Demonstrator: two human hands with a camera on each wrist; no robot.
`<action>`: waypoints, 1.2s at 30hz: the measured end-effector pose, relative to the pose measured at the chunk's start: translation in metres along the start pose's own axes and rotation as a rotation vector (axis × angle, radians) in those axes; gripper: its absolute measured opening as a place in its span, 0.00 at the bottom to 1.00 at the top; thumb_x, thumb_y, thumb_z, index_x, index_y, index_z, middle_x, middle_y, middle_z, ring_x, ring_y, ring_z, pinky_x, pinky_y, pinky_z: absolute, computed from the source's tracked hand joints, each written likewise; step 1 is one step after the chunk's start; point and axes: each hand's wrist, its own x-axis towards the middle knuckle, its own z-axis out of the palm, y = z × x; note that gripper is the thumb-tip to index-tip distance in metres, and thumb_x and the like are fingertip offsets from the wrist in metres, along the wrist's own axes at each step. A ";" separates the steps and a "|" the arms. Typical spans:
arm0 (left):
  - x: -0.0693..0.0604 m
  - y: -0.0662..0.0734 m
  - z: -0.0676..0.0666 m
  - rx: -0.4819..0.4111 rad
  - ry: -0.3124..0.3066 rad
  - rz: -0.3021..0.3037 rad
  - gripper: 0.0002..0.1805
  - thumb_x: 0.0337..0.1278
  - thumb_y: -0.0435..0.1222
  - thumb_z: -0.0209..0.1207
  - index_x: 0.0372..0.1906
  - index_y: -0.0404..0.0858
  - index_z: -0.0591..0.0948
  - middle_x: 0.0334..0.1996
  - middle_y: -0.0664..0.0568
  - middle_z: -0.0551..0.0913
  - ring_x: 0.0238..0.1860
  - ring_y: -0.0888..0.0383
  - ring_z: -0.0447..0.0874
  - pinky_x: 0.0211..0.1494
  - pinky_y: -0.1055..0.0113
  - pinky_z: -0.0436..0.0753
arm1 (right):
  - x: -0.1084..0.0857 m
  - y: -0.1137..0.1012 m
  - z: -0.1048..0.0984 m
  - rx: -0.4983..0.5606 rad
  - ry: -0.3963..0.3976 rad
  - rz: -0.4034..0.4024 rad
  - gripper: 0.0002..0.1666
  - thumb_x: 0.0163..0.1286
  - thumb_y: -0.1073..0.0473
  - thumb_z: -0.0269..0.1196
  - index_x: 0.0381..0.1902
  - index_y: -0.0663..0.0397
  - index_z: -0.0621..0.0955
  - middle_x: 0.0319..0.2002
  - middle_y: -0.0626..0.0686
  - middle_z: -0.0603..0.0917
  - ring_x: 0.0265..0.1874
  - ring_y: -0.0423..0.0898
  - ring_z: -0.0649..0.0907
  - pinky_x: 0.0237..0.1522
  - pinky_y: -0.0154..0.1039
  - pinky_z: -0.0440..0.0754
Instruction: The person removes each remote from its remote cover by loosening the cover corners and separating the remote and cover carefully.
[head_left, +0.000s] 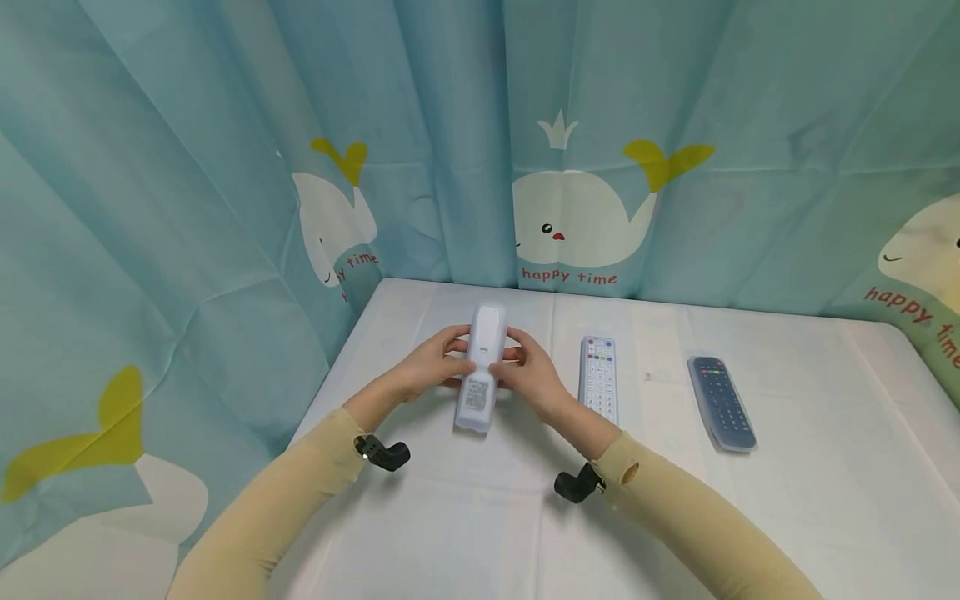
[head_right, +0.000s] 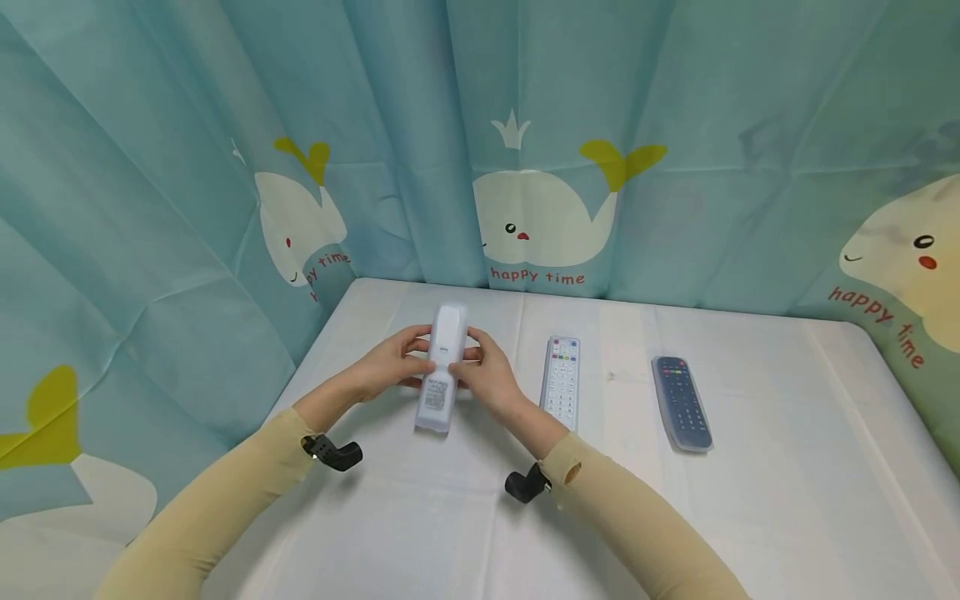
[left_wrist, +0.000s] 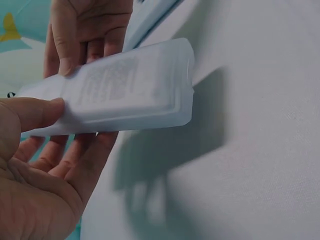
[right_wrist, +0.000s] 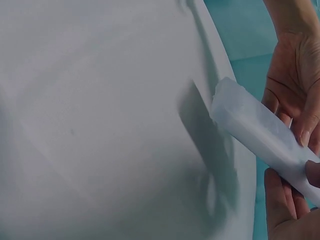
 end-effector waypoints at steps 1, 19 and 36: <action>0.000 0.001 0.000 0.003 0.003 0.007 0.41 0.70 0.31 0.62 0.80 0.41 0.55 0.67 0.39 0.71 0.58 0.45 0.80 0.54 0.51 0.85 | 0.001 0.000 0.000 -0.010 0.000 -0.007 0.44 0.68 0.71 0.65 0.79 0.54 0.62 0.54 0.64 0.80 0.50 0.54 0.82 0.50 0.50 0.86; 0.002 0.004 0.000 0.019 0.022 0.127 0.41 0.70 0.26 0.59 0.81 0.38 0.53 0.66 0.37 0.69 0.52 0.48 0.81 0.57 0.52 0.84 | 0.005 -0.009 -0.006 -0.099 -0.021 -0.133 0.43 0.69 0.72 0.64 0.78 0.55 0.61 0.54 0.64 0.79 0.49 0.53 0.82 0.47 0.44 0.86; 0.009 0.004 0.003 -0.013 0.035 0.160 0.37 0.70 0.24 0.57 0.78 0.35 0.54 0.66 0.37 0.68 0.56 0.44 0.79 0.58 0.51 0.83 | 0.010 -0.007 -0.008 -0.174 0.024 -0.186 0.37 0.69 0.74 0.63 0.73 0.60 0.65 0.53 0.64 0.81 0.48 0.54 0.82 0.46 0.42 0.85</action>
